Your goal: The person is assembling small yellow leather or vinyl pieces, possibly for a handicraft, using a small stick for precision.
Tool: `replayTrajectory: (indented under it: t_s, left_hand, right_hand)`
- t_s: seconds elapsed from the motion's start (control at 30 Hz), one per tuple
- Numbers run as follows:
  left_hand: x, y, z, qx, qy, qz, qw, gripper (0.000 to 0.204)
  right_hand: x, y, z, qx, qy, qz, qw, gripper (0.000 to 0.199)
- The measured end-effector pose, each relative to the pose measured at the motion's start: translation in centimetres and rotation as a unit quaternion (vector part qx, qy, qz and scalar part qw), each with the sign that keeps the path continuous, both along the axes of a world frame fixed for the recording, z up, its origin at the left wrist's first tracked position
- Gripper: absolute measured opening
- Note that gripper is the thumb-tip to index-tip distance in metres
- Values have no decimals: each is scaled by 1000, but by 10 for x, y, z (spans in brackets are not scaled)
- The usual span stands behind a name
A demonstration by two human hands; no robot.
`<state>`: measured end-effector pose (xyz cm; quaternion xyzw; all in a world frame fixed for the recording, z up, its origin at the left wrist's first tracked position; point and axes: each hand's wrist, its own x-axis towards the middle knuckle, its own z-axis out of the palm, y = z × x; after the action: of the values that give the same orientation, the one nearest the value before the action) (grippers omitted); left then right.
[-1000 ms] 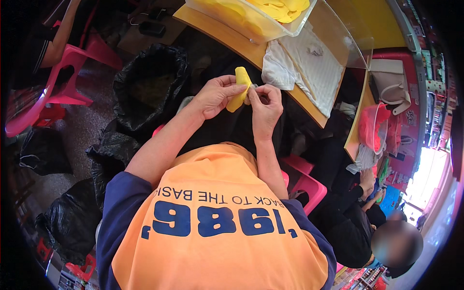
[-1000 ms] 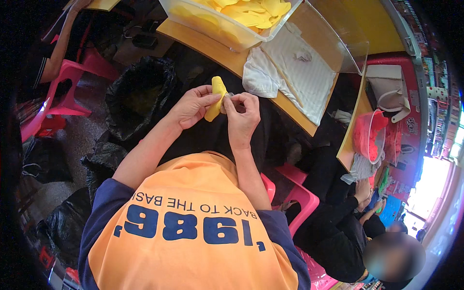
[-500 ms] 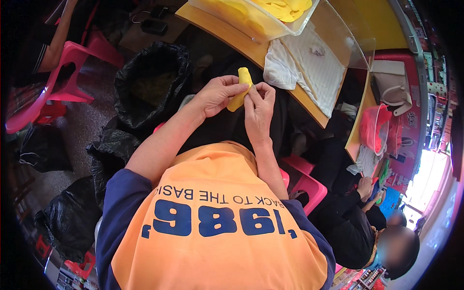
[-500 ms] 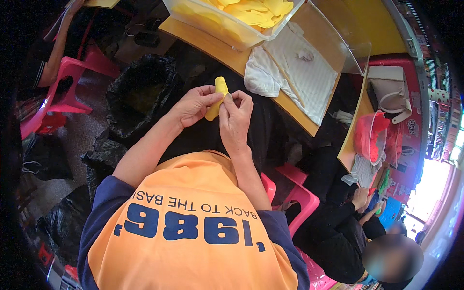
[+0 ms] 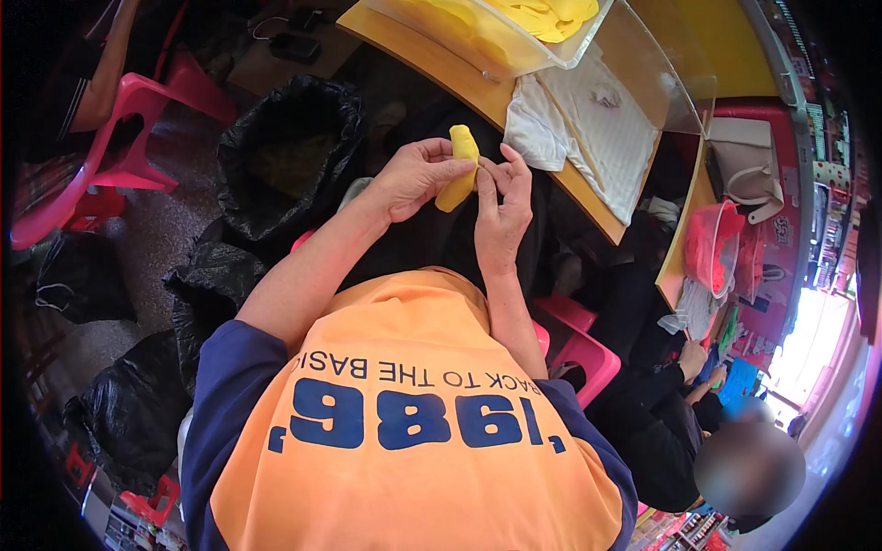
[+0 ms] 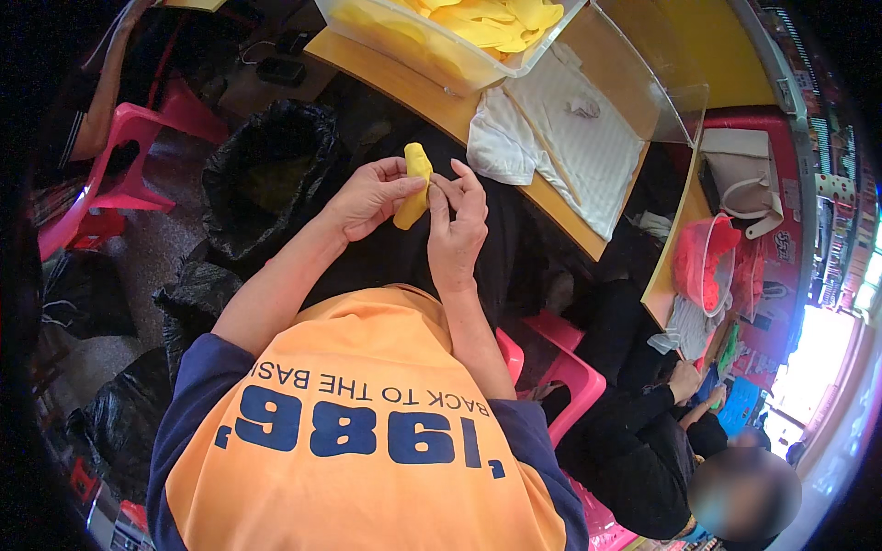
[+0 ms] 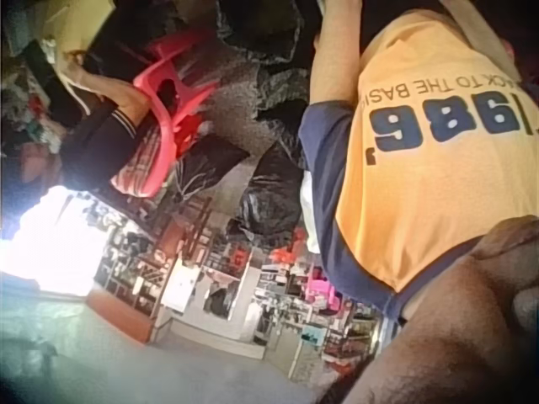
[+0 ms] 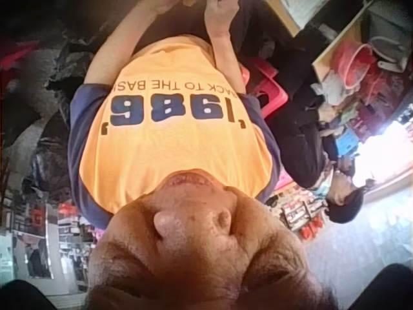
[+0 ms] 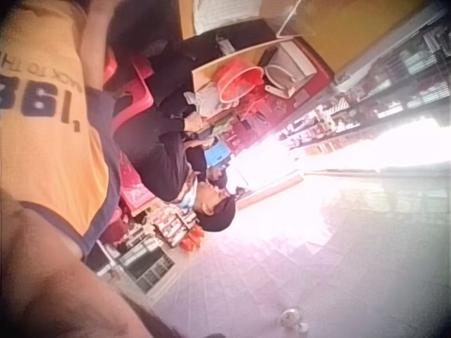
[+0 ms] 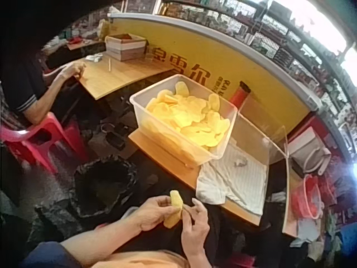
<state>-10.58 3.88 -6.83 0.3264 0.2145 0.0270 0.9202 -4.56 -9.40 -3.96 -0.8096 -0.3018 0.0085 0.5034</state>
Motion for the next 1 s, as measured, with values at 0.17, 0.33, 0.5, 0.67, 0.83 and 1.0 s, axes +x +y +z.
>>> replayTrajectory:
  t_s: [0.17, 0.33, 0.5, 0.67, 0.83, 1.0]
  left_hand:
    - [2, -5, -3, -35, 6, 32, 999, 26]
    - [2, -6, -4, -99, -7, 55, 994, 27]
    - [5, -2, -7, -56, -2, 48, 997, 26]
    - [2, 5, 0, -32, 33, 33, 998, 27]
    - [7, 7, -25, -43, -4, 32, 999, 19]
    - [10, -6, -29, -127, -51, 77, 988, 17]
  right_hand:
    - [0, 6, 3, 114, 194, -15, 974, 9]
    - [-1, 0, 0, 72, 74, 3, 995, 13]
    - [2, -3, -5, -38, -58, 44, 997, 21]
    - [4, 10, -6, -94, -62, 73, 991, 24]
    - [5, 17, 1, -64, -22, 100, 993, 24]
    - [-6, 4, -2, 48, 45, 22, 998, 29]
